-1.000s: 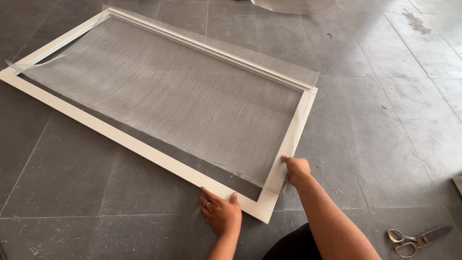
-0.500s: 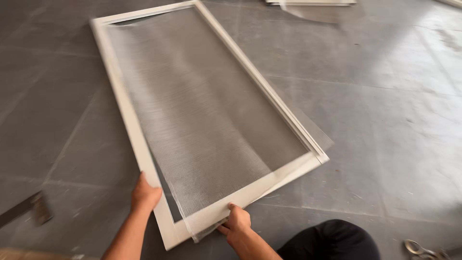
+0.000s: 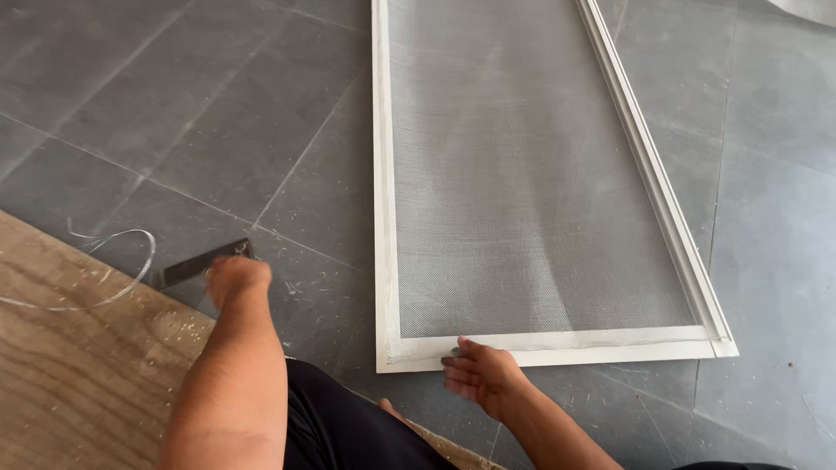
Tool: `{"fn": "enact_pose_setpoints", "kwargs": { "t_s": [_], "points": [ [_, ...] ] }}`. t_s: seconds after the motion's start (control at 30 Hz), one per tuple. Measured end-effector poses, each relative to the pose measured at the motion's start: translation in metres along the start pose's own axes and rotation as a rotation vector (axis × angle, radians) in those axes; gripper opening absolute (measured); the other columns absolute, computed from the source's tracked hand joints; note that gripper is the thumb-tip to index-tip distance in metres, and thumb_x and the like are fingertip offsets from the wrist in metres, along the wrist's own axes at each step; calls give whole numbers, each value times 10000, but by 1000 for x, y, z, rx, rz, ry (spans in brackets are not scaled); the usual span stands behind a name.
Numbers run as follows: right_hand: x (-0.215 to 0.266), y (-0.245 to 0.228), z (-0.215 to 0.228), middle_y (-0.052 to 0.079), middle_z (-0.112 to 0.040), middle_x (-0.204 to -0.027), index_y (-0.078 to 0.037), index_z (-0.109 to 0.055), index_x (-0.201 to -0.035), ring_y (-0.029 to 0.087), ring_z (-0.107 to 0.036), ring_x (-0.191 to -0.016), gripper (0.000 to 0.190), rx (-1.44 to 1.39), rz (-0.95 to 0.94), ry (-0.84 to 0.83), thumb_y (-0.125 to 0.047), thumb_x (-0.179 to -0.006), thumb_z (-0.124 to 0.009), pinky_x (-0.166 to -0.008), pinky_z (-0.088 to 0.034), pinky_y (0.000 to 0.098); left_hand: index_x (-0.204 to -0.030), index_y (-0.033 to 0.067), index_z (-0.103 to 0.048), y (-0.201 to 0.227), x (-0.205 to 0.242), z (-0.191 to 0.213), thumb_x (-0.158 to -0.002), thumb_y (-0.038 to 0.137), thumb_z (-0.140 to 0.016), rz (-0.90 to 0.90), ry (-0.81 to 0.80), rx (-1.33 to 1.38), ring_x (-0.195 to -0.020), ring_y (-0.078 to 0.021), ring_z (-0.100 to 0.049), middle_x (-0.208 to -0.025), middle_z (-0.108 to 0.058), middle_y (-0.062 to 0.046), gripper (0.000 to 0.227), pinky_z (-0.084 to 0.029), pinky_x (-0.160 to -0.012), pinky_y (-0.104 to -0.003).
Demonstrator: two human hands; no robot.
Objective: The person installs a mesh screen into a white window frame. They use a flat tool to press the screen into the frame groove, then flip the frame and repeat the process on the opposite side to secure the screen.
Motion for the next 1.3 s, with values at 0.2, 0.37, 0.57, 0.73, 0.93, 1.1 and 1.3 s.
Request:
{"fn": "enact_pose_setpoints", "kwargs": {
  "t_s": [0.2,0.37,0.57,0.73,0.93,1.1,1.3],
  "points": [
    [14,14,8,239,-741,-1120,73,-662,-1293,286,-670,-837,969,348,-143,-20,-764,-935,-330,-716,-575,453,-1468,-106,-368,-14,-66,-40,-914,342,-709,97,51,-59,-1328,-399,-496,-1542,-358,-269,790,-568,-922,-513],
    [28,-7,61,153,-765,-1164,-25,-623,-1354,280,-707,-926,776,319,-23,58,-654,-950,-416,-821,-613,468,-1398,-21,-487,13,-57,-38,-935,391,-668,4,-28,-215,-1291,-384,-596,-1445,-527,-246,646,-616,-924,-525],
    [57,-38,88,164,-753,-1257,-36,-619,-1395,278,-687,-975,723,245,185,57,-591,-963,-448,-865,-589,452,-1348,-84,-405,50,42,27,-982,530,-520,-186,138,117,-1041,-425,-708,-1172,-679,-324,724,-555,-902,-511],
    [118,-66,54,143,-715,-1328,-67,-578,-1428,298,-698,-1125,720,305,435,-48,-576,-924,-513,-935,-583,454,-1278,-52,-395,88,184,63,-952,401,-487,-680,105,589,-931,-392,-719,-1054,-680,-257,566,-576,-774,-511],
    [212,-85,-13,107,-636,-1401,-121,-374,-1505,223,-595,-1300,702,-29,820,-491,-503,-939,-540,-1063,-494,438,-1147,41,-444,98,426,39,-926,377,-632,-1442,255,178,-702,-381,-718,-847,-711,-191,444,-573,-600,-508],
    [211,-92,45,170,-748,-1060,127,-600,-1364,246,-666,-863,586,-249,855,-210,-357,-1033,-585,-719,-539,387,-1132,30,-454,90,509,-21,-960,508,-629,-1578,-16,-99,-766,-311,-736,-948,-696,-203,538,-609,-599,-425],
    [205,-159,215,32,-574,-790,-84,-620,-1300,182,-611,-714,417,-235,1173,371,-188,-919,-754,-570,-528,341,-1434,99,-407,85,436,-38,-912,508,-664,-1284,38,-69,-1034,-289,-707,-1262,-643,-191,712,-626,-766,-402]
  ]
}}
Point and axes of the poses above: each hand's wrist, its own x-axis away from the middle knuckle, its own z-axis out of the back of the hand, y = z × x, the point moved 10 cm from there along -x, towards the middle knuckle
